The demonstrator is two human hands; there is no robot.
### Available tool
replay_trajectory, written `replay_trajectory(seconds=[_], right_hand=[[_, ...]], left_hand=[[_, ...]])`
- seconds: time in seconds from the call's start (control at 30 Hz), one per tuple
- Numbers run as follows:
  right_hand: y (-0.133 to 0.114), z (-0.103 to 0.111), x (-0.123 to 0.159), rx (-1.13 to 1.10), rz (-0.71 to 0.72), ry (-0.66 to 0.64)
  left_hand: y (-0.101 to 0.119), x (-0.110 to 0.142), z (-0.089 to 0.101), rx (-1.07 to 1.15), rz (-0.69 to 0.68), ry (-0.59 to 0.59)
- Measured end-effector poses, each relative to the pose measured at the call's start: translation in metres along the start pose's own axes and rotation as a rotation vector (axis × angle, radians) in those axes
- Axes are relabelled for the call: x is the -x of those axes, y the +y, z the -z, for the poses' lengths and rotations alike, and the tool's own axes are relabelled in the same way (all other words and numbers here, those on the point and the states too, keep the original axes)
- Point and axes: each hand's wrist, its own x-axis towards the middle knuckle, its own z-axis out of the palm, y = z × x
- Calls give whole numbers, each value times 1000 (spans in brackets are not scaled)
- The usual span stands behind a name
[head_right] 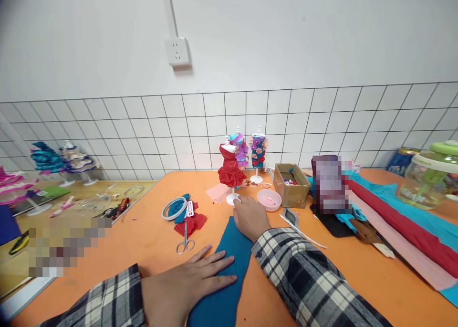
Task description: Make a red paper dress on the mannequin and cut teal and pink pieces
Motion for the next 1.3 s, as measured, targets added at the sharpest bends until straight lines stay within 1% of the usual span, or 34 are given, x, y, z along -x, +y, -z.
replay_trajectory(seconds=[0.07,0.13,0.2,0.23,0.27,0.3,0.37,0.43,0.47,0.5,0.53,0.6,0.63,0.67,0.73,0.8,0.87,0.9,0.93,0.97,1.0,1.07,1.13,1.2,1.23,1.3], right_hand=[[-17,10,6,-22,58,-16],[-44,13,8,-78,228,-65],[-77,9,6,-131,389,-126],[-93,4,4,-134,442,-165],[-106,-2,2,-80,459,-219],[-116,-7,1,-63,453,-225],[-125,-15,-1,-39,467,-238],[-116,-16,0,-41,498,-243],[-106,-14,0,-42,512,-250],[-95,-11,1,-40,516,-256],[-84,-7,1,-36,509,-261],[-63,1,0,-16,469,-267],[-56,4,0,-4,440,-268],[-51,6,-1,8,411,-270],[-48,9,-2,33,363,-278],[-49,10,-2,52,329,-290],[-50,10,-1,59,299,-291],[-50,10,-1,55,281,-284],[-49,11,-1,47,263,-273],[-47,11,-1,34,245,-259],[-44,11,-1,21,226,-242],[-37,12,-2,-20,191,-198],[-31,13,-3,-148,149,-120],[-24,14,-3,-295,114,-49],[-21,15,-2,-400,90,-44],[-16,16,2,-646,25,-91]], left_hand=[[5,-1,-10,-62,9,19],[7,-3,-24,-144,11,60],[5,-4,-38,-220,-10,88],[4,-4,-45,-248,-12,104],[2,-5,-50,-259,-19,115],[-1,-5,-54,-257,-19,123],[-4,-4,-53,-215,-16,106],[-4,-2,-40,-144,6,38],[-3,0,-31,-103,22,2],[-2,2,-21,-53,22,-62],[0,3,-10,6,3,-116],[3,5,6,115,23,-39],[4,6,11,136,67,37],[5,5,13,130,117,119],[8,3,13,71,197,219],[12,1,11,-14,341,280],[15,2,13,-78,558,298],[15,4,16,-96,655,282],[14,6,19,-106,717,254],[12,8,23,-114,743,227],[7,10,26,-118,742,206],[-5,14,31,-96,683,191],[-20,16,33,53,656,209],[-33,17,35,347,623,237],[-38,19,35,530,586,230],[-44,22,37,881,492,175]])
